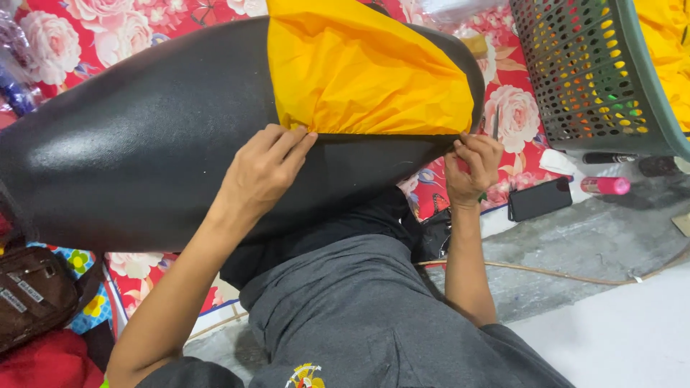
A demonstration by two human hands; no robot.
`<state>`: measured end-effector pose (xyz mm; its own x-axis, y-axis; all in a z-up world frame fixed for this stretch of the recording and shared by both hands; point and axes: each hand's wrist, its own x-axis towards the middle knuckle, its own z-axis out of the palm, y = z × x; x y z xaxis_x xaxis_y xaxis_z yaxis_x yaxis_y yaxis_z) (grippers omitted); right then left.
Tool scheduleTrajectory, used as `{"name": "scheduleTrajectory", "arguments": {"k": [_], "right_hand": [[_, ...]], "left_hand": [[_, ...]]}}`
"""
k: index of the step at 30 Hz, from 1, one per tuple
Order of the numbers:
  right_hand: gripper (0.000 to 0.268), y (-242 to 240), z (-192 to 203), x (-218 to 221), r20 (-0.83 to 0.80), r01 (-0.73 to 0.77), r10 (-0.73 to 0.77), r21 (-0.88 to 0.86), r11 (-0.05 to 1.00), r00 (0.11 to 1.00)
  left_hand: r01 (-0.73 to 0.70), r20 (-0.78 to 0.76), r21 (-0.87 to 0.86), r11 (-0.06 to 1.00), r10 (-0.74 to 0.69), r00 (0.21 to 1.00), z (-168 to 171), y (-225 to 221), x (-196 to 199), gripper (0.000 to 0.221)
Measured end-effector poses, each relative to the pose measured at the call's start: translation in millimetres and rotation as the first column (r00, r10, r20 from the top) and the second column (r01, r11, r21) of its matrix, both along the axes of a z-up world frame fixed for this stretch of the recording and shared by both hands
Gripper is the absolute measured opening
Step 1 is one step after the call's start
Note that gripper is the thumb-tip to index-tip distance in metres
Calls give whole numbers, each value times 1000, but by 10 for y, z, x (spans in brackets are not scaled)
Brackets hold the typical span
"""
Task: Folding a yellow motorcycle seat cover into a compact shape on top of a seat base
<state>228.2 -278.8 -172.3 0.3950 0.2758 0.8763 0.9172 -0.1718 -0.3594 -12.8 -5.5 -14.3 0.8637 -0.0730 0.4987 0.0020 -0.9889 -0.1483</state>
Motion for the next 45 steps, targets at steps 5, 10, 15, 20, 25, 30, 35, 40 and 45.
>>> {"name": "scheduleTrajectory", "arguments": {"k": [5, 10, 15, 20, 25, 30, 35, 40, 45], "right_hand": [[17, 2, -10, 11, -10, -9, 9, -6, 1000, 1000], [14, -17, -33, 19, -5, -23, 23, -10, 1000, 1000], [9, -31, 25, 11, -44, -71, 70, -39, 997, 997], [12, -36, 167, 29, -37, -100, 98, -70, 993, 995], [16, -49, 203, 34, -53, -115, 110, -86, 990, 992], [18, -49, 230, 74, -40, -127, 124, -105, 986, 991], [21, 27, 298, 127, 15, -83, 85, -87, 993, 996], [28, 208, 461, 353, 124, -67, 83, -123, 990, 989], [35, 482, 949, 373, 69, -123, 145, -249, 961, 987]], "left_hand": [[-50, -50, 63, 997, 53, 997, 55, -90, -1, 18], [-54, -51, 51, 997, 57, 997, -51, -104, -8, 21], [-37, -85, 44, 998, 41, 996, -29, -84, -6, 19], [6, -149, 123, 992, 12, 989, 52, 14, 68, 19], [9, -191, 164, 986, 23, 981, 1, 55, 91, 20], [-12, -194, 130, 991, 38, 980, -77, 69, 75, 32], [-24, -169, 71, 997, 36, 985, -170, 49, 52, 36], [-32, -25, 115, 993, 35, 999, -78, -79, -24, 18], [-34, 29, -63, 997, 35, 999, 121, -361, -207, 18]]}}
